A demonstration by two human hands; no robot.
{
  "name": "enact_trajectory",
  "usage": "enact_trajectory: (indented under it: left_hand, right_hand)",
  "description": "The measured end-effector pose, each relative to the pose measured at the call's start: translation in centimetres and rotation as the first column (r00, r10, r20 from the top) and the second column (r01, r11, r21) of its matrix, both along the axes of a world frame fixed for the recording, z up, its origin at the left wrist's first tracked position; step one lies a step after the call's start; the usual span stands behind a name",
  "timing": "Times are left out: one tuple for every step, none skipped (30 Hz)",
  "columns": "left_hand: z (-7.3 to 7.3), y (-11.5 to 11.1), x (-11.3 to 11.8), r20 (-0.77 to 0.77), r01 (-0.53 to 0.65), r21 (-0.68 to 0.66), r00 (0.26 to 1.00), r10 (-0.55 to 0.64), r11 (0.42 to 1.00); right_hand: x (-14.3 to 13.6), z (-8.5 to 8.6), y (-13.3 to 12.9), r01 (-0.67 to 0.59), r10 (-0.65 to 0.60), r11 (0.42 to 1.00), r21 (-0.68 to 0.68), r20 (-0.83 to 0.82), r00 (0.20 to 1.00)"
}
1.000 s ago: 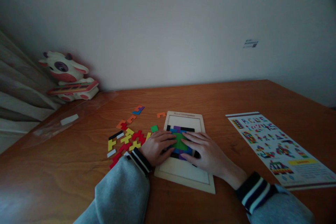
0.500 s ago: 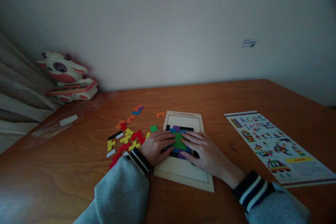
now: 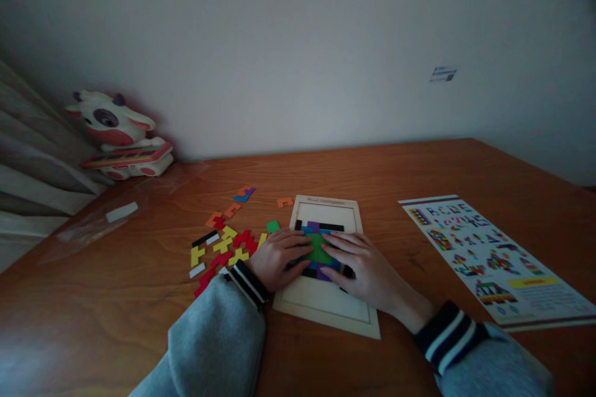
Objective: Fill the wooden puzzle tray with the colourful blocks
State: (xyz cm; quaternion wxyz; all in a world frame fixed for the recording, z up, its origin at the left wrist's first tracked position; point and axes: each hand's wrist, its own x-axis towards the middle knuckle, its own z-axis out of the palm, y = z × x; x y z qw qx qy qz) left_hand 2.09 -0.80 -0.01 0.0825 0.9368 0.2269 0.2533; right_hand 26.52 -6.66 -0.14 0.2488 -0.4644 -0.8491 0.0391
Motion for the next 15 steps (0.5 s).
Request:
enact_trajectory:
  left_hand:
    - [0.03, -0.01, 0.01, -0.003, 0.000, 0.002, 1.000, 0.000, 1.000]
    - [0.06, -0.01, 0.03, -0.006, 0.001, 0.004, 1.000, -0.001, 1.000]
    - [0.07, -0.02, 0.06, -0.010, 0.003, 0.005, 1.000, -0.003, 1.000]
    - [0.08, -0.03, 0.10, -0.012, 0.003, 0.006, 1.000, -0.003, 1.000]
    - [0.08, -0.05, 0.16, -0.014, 0.003, 0.006, 1.000, -0.003, 1.000]
    - [0.09, -0.07, 0.22, -0.015, 0.002, 0.006, 1.000, -0.002, 1.000]
    - [0.11, -0.10, 0.30, -0.017, 0.000, 0.005, 1.000, 0.000, 1.000]
    - [0.13, -0.13, 0.39, -0.019, -0.001, 0.004, 1.000, 0.002, 1.000]
    - [0.17, -0.16, 0.48, -0.022, -0.002, 0.003, 1.000, 0.002, 1.000]
    - [0.21, -0.20, 0.57, -0.026, -0.002, 0.003, 1.000, 0.002, 1.000]
    - [0.27, -0.23, 0.66, -0.030, -0.002, 0.004, 1.000, 0.002, 1.000]
    - [0.34, -0.26, 0.74, -0.033, -0.002, 0.005, 0.999, 0.002, 1.000]
    - [0.41, -0.30, 0.81, -0.038, -0.002, 0.006, 0.999, 0.003, 1.000]
    - [0.48, -0.34, 0.87, -0.040, -0.002, 0.007, 0.999, 0.002, 1.000]
    - [0.55, -0.37, 0.92, -0.042, -0.003, 0.007, 0.999, 0.004, 1.000]
  right_hand:
    - [0.00, 0.03, -0.02, 0.000, 0.000, 1.000, 0.001, -0.001, 1.000]
    - [0.01, 0.06, -0.05, -0.001, 0.001, 1.000, 0.003, -0.002, 1.000]
    - [0.02, 0.10, -0.07, -0.001, 0.001, 1.000, 0.003, -0.002, 1.000]
    - [0.03, 0.14, -0.10, 0.001, -0.001, 1.000, 0.002, -0.001, 1.000]
    - [0.05, 0.17, -0.12, 0.003, -0.003, 1.000, 0.000, -0.002, 1.000]
    - [0.09, 0.20, -0.15, 0.005, -0.005, 1.000, -0.002, -0.002, 1.000]
    - [0.13, 0.21, -0.17, 0.008, -0.008, 1.000, -0.003, -0.004, 1.000]
    - [0.19, 0.21, -0.19, 0.009, -0.009, 1.000, -0.004, -0.006, 1.000]
    - [0.25, 0.20, -0.22, 0.009, -0.009, 1.000, -0.004, -0.008, 1.000]
    - [0.33, 0.18, -0.23, 0.009, -0.009, 1.000, -0.002, -0.011, 1.000]
    - [0.40, 0.16, -0.25, 0.010, -0.010, 1.000, 0.000, -0.015, 1.000]
    - [0.47, 0.14, -0.27, 0.010, -0.010, 1.000, 0.004, -0.019, 1.000]
    - [0.54, 0.14, -0.28, 0.011, -0.011, 1.000, 0.008, -0.022, 1.000]
    - [0.59, 0.15, -0.30, 0.011, -0.011, 1.000, 0.010, -0.023, 1.000]
    - [0.63, 0.17, -0.32, 0.011, -0.011, 1.000, 0.012, -0.022, 1.000]
